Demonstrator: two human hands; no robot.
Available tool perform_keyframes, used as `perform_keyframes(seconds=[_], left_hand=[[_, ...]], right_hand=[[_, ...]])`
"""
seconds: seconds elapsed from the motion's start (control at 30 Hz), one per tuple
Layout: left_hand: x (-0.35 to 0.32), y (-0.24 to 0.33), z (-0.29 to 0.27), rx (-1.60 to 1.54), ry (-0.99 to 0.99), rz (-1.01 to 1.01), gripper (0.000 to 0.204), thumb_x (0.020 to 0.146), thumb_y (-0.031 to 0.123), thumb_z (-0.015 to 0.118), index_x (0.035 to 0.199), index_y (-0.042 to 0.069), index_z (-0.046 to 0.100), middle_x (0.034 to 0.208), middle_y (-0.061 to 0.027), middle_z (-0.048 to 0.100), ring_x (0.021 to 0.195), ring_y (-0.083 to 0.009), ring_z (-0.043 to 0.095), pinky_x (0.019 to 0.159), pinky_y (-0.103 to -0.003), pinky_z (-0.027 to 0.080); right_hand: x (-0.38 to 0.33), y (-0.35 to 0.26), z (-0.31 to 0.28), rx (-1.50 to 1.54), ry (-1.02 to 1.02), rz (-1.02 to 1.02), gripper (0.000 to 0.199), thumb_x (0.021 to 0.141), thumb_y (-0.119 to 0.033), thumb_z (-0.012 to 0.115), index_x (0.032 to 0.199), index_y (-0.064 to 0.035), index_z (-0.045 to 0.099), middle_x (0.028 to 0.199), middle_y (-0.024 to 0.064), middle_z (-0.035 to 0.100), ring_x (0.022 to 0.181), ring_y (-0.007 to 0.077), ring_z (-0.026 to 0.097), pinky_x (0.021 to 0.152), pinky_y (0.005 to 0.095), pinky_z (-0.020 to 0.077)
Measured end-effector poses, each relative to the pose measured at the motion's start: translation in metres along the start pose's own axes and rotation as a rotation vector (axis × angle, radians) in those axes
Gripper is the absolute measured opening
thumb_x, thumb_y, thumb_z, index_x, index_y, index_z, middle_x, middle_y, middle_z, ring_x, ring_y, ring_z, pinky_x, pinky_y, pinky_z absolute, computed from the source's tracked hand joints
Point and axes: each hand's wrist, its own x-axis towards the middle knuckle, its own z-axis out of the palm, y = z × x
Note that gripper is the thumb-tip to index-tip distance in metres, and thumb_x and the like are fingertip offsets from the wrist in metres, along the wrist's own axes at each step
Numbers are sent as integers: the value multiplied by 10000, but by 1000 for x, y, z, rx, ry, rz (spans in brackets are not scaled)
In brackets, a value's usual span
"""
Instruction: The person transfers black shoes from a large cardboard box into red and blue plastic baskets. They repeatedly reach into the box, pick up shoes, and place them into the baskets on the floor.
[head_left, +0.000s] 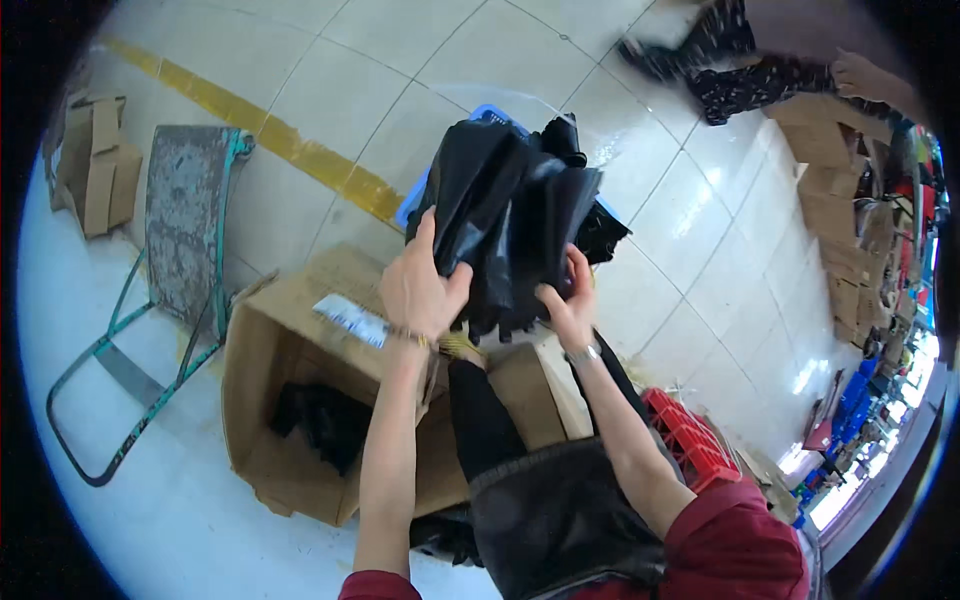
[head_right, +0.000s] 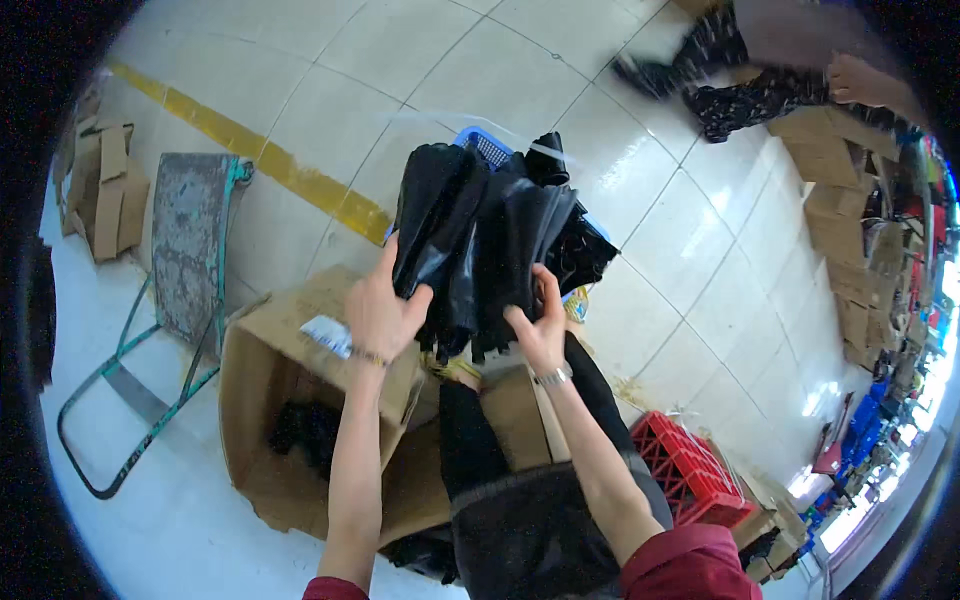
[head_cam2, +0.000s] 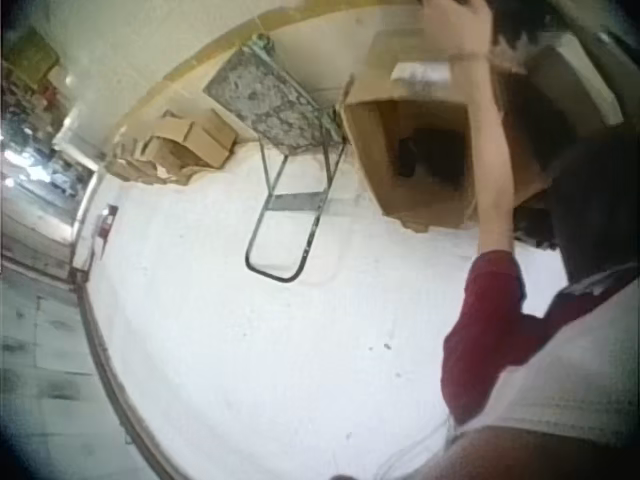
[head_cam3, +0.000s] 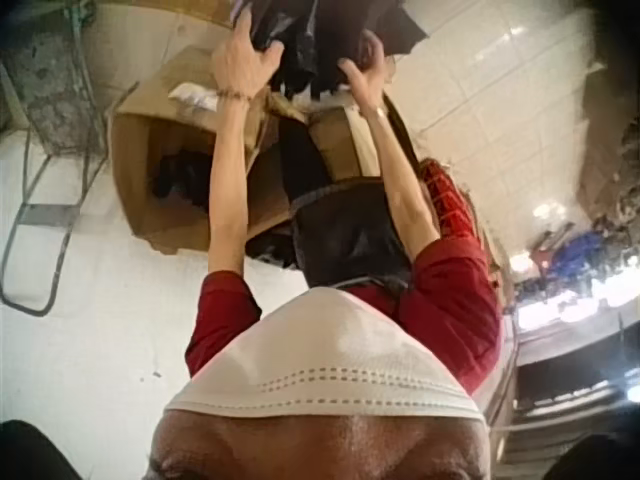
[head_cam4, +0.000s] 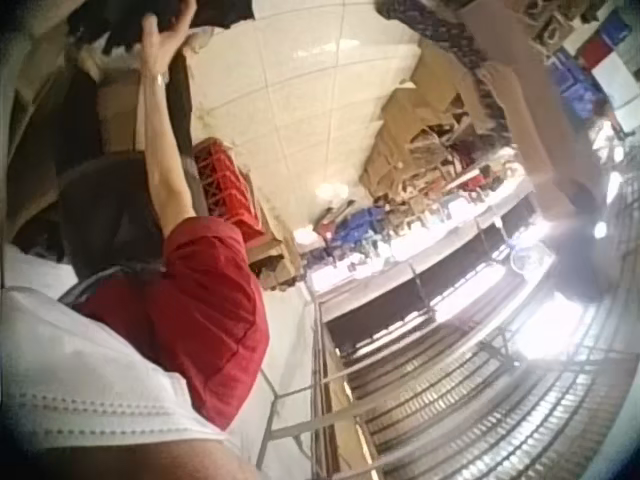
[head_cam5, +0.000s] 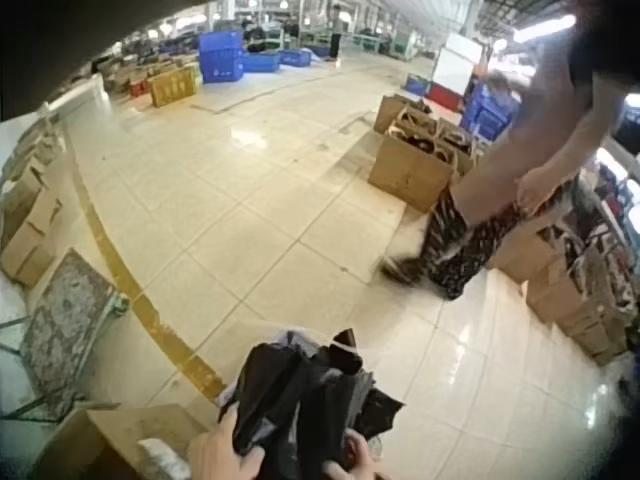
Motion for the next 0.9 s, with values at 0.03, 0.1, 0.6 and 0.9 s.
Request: perform_keyframes(seconds=[0.03, 0.1, 0.6, 0.9], left_hand=[[37, -8, 59, -22, -42, -14, 764, 736, 279, 675, 1437, 97, 433, 1017, -274, 672, 884, -449, 646, 766, -521, 512], [100, -54, 176, -140, -179, -2, 838, 753, 387, 703, 1480, 115, 387, 1236, -285, 609, 1108, -432, 606, 948, -470, 485], [237, -192, 237, 34, -255, -222, 794, 820, 630, 664, 1274, -17, 590, 1351, -206, 550, 1185, -279, 566, 1021, -376, 423], [198, -165, 238, -476, -294, -291, 626, 850, 360, 758, 1275, -64, 585, 1189, -153, 673, 1063, -194, 645, 973, -306, 467]], right_hand=[[37, 51, -19, 46, 66, 19, 641, 740, -5, 665, 1334, -27, 426, 1140, 82, 595, 1034, 176, 591, 903, 300, 480], [108, 151, -41, -112, 247, 53, 554, 740, -22, 672, 1230, -63, 417, 1085, 100, 600, 998, 222, 610, 870, 330, 488], [62, 217, -180, 106, 452, 674, 388, 928, -263, 682, 1222, -72, 517, 1066, 48, 637, 980, 137, 590, 790, 283, 498], [82, 276, -190, 861, 432, 479, 668, 873, -278, 763, 1435, -123, 435, 1438, 63, 499, 1249, 204, 520, 1020, 387, 460]])
